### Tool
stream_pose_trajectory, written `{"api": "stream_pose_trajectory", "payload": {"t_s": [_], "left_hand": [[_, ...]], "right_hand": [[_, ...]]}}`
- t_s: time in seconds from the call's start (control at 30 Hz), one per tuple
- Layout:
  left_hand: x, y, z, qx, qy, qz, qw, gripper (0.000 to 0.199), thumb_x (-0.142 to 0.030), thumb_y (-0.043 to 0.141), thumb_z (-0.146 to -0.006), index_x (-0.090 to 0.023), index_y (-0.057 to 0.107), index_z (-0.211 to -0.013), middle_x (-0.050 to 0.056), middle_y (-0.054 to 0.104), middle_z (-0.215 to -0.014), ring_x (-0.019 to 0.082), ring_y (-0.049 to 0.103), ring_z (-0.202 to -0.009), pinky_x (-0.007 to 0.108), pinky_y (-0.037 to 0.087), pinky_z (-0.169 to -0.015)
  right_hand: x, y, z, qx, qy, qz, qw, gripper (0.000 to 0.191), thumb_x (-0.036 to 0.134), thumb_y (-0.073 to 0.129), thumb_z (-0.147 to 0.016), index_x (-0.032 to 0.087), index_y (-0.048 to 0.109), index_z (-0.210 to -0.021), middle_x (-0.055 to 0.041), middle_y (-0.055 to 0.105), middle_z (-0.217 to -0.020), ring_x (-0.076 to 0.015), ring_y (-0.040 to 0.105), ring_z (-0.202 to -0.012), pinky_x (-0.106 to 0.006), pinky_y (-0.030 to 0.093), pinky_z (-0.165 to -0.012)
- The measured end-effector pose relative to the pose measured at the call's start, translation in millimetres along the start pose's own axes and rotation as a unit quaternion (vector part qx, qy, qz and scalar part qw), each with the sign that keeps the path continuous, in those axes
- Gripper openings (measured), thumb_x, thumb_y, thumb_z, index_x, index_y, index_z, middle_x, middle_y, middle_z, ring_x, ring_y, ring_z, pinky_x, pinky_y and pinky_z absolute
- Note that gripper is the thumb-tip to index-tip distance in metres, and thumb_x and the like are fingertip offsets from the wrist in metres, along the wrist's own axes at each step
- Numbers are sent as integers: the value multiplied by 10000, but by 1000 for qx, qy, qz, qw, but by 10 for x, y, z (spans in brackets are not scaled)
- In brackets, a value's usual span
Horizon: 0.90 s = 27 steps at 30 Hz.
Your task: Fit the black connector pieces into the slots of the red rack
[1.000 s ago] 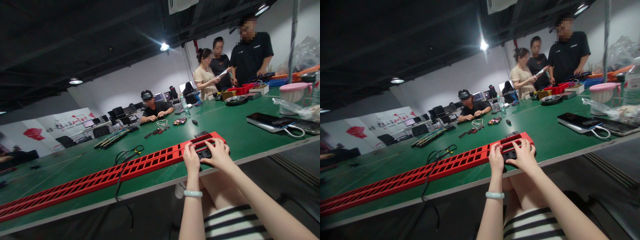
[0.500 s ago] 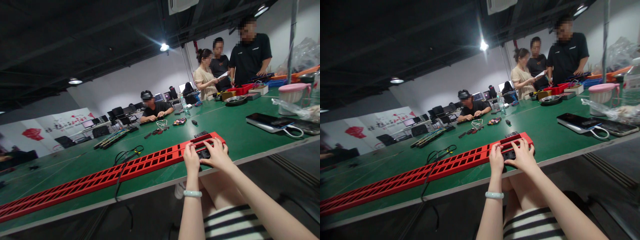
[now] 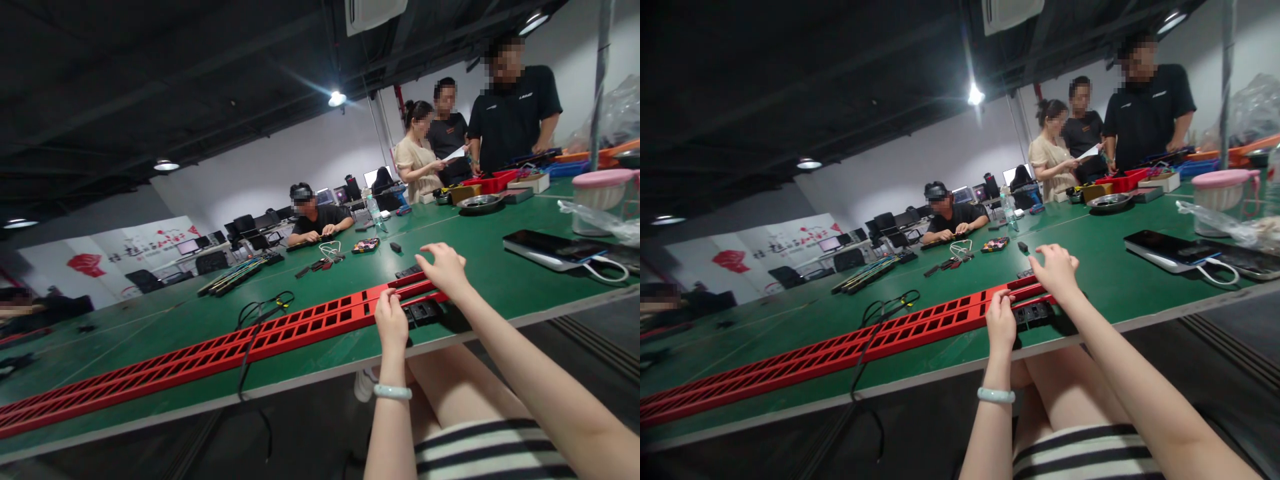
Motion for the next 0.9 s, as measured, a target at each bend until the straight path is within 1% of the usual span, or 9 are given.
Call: {"api": "stream_pose_trajectory", "payload": {"t_s": [0.1,0.23,0.33,0.43,0.6,0.7,0.8,0.83,0.9], "left_hand": [[-8,2,5,2,3,-2,1000,218,-228,353,-822,-171,546,-905,53,623,-842,155,571,-817,297,410,-774],[-17,-11,19,1,2,-6,1000,225,-230,348,-822,-170,546,-910,57,621,-853,155,568,-820,293,411,-767],[-16,-9,25,6,2,-11,1000,223,-223,347,-819,-174,544,-911,60,619,-875,156,565,-833,292,410,-774],[-16,-13,26,6,5,-19,1000,220,-223,347,-818,-176,545,-903,64,614,-894,159,560,-851,299,406,-791],[14,-2,21,16,-1,34,999,207,-223,366,-806,-173,543,-901,57,611,-887,146,564,-841,288,408,-794],[68,8,-76,28,-61,100,993,190,-214,390,-780,-162,547,-873,62,615,-893,151,563,-861,289,406,-797],[71,142,-310,107,-151,159,970,228,-226,381,-766,-168,544,-914,65,622,-926,167,572,-852,289,424,-716],[20,172,-439,127,-148,168,966,244,-241,376,-769,-174,537,-938,64,620,-938,168,573,-847,284,425,-696],[-56,131,-757,106,-112,130,979,226,-233,400,-748,-174,545,-911,60,611,-961,163,559,-854,274,417,-703]], "right_hand": [[68,177,-349,70,21,27,997,355,362,423,-833,157,477,-1118,-106,474,-1127,-216,468,-1000,-411,393,-816],[82,586,-511,130,31,29,991,319,320,464,-825,144,481,-1091,-77,507,-1085,-177,520,-923,-383,446,-770],[-14,916,-526,181,45,33,982,578,512,629,-606,132,563,-1037,-158,519,-1067,-292,506,-968,-433,415,-781],[-71,1167,-551,236,32,41,970,713,644,592,-512,205,557,-1073,-149,476,-1154,-319,461,-1037,-442,378,-817],[-121,1294,-623,245,33,59,967,627,648,559,-534,186,625,-952,-159,526,-1093,-319,482,-1009,-418,395,-780],[-105,1305,-646,236,24,65,969,545,594,566,-557,178,642,-901,-162,562,-1031,-321,510,-970,-409,420,-740],[-97,1284,-653,225,17,71,972,514,559,569,-569,164,643,-889,-167,586,-981,-313,535,-930,-389,438,-709],[-94,1273,-651,222,16,71,972,493,544,574,-573,163,645,-878,-163,594,-964,-304,544,-914,-376,443,-699],[-83,1248,-648,212,10,66,975,436,501,591,-576,167,652,-850,-150,607,-930,-281,562,-879,-347,450,-681]]}}
Point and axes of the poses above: each hand's wrist, its own z-axis away from the middle knuckle, its own y-axis out of the palm, x = y × z, the point moved 9 cm from there along -z, towards the middle knuckle
